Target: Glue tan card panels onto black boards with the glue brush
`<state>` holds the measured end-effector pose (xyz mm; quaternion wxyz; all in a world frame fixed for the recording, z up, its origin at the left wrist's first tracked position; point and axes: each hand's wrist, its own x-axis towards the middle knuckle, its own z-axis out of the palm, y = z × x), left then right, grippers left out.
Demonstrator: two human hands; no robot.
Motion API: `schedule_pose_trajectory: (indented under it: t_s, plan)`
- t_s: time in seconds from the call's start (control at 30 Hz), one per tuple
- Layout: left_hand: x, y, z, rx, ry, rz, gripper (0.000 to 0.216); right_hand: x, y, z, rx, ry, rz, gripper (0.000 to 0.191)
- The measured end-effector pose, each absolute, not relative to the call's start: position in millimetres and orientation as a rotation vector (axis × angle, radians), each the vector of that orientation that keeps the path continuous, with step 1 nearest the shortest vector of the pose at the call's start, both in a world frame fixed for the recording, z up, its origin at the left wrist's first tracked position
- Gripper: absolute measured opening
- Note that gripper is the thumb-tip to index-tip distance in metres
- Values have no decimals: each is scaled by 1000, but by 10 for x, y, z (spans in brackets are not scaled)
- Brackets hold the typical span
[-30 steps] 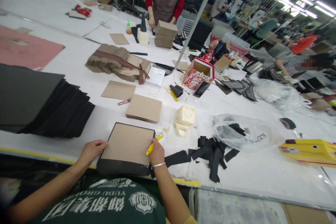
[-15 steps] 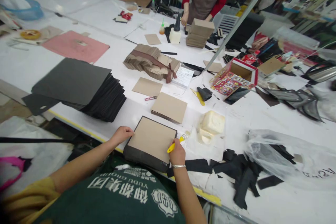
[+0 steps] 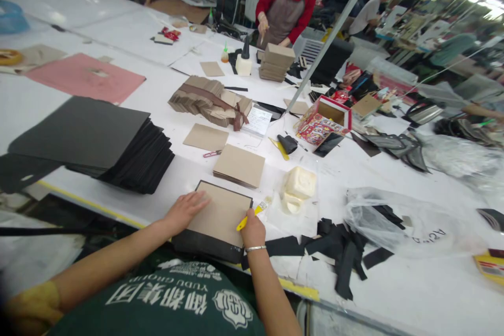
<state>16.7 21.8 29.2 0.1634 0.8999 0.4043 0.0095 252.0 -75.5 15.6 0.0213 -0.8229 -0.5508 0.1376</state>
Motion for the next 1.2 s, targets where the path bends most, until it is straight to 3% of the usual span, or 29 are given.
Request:
schedule_pose_trajectory:
  t_s: [0.1,0.23,0.4,0.53,0.63,0.73,0.87,1.03,1.2]
  plan:
    - [378,102,310,2720,825,-90,39,2499,-741,206,-2602,-1723,449,11]
    - [593,-22,327,2701,962,-156,28,2455,-710,300,-2701,-1731,465,14]
    - [664,-121,309,2696,1067,-133,39,2536,-741,518,-2797,-1627,332,24]
    - [620,-161,230,2722,1074,-115,47,2700,-812,773,-2615,-1450,211,37]
    - [579,-199,135,2731,1081,-108,53,2726,-723,920,-2264,-1207,373,40]
    - [543,-243,45,2717,1086,-93,55,2556,-451,923,-1924,-975,760,41]
    - [510,-273,-32,2706,1097,-28,54,2082,0,696,-1734,-800,1089,27]
    - [492,-264,-39,2692,1096,-28,53,1654,287,410,-1698,-789,1155,22]
    - [475,-275,-6,2712,1114,-15,53,1938,94,387,-1831,-889,1059,18]
